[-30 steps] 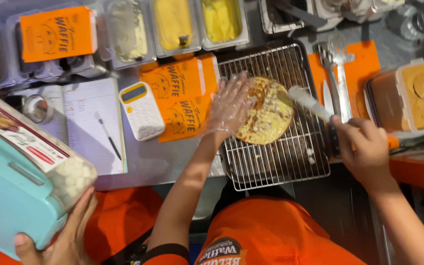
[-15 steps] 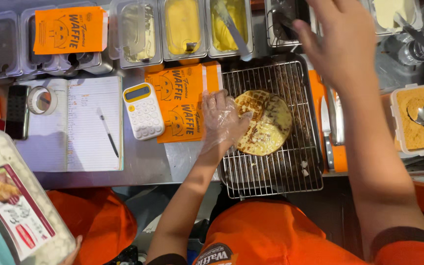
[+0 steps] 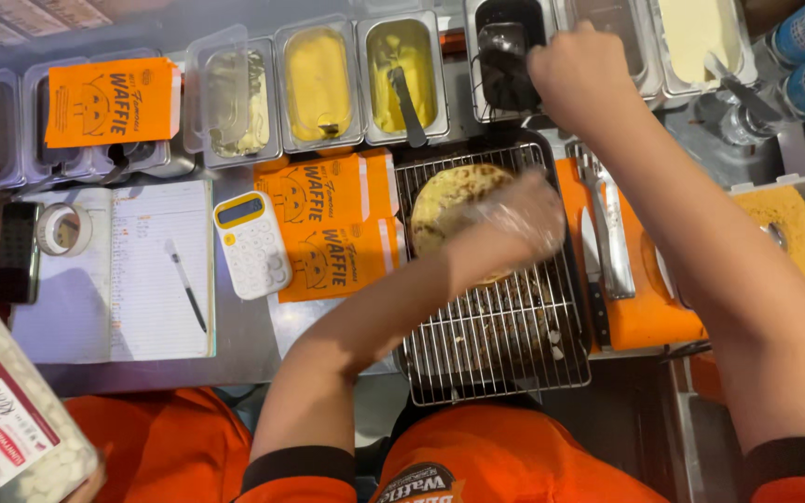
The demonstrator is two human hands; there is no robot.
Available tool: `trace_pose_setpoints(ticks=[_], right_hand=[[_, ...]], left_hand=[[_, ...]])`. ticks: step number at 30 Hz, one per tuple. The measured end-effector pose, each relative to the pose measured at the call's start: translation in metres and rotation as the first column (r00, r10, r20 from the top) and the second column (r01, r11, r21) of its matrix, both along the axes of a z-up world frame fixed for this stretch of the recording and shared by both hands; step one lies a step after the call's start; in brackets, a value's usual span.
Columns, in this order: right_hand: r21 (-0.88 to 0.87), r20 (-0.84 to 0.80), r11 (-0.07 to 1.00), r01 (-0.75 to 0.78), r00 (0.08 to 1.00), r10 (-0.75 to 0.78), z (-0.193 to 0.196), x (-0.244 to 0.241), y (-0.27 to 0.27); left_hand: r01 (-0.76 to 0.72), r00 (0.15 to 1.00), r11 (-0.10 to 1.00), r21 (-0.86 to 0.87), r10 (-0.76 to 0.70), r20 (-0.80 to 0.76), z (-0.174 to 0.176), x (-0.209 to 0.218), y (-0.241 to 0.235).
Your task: The person assembles waffles by spreading chocolate and yellow sauces, adding marshmallows, and folding them. They use a spatula to handle the waffles and place them into orange paper bags for packaging.
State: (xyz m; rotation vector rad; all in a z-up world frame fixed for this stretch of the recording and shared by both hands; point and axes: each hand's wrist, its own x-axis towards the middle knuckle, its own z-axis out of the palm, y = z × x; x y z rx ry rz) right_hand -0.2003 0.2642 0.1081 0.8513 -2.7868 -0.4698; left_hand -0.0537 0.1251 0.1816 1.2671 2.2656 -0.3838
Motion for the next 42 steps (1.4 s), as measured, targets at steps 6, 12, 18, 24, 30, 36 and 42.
trace_pose_setpoints(ticks=[6, 12, 18, 24, 30, 36, 42], right_hand=[[0.156, -0.25, 0.966, -0.205, 0.938, 0.239, -0.02, -0.04, 0.001], [-0.129, 0.011, 0.991, -0.044, 0.999, 0.046, 0.015, -0.014, 0.028], [-0.539, 0.392, 0.824, 0.172, 0.918, 0.065, 0.041, 0.003, 0.068], [-0.743, 0.653, 0.379, 0.551, 0.721, 0.232, 0.02, 0.023, 0.093], [-0.866, 0.497, 0.252, 0.433, 0.806, 0.321, -0.002, 0.039, 0.097], [-0.739, 0.655, -0.02, 0.674, 0.725, 0.213, 0.002, 0.06, 0.086], [-0.735, 0.602, -0.167, 0.657, 0.746, 0.283, 0.007, 0.093, 0.08]], left_hand=[[-0.166, 0.98, 0.92, 0.355, 0.112, 0.167, -0.034, 0.032, 0.007], [-0.132, 0.975, 0.955, 0.266, 0.173, -0.136, -0.082, 0.062, -0.012], [-0.071, 0.955, 0.944, 0.322, 0.158, -0.25, -0.109, 0.079, -0.047], [-0.05, 0.932, 0.804, 0.593, 0.251, -0.261, -0.107, 0.092, -0.063], [-0.022, 0.911, 0.587, 0.81, 0.345, -0.225, -0.103, 0.107, -0.078], [-0.102, 0.9, 0.553, 0.827, 0.405, -0.159, -0.117, 0.114, -0.085], [-0.082, 0.895, 0.573, 0.815, 0.402, -0.193, -0.137, 0.112, -0.08]])
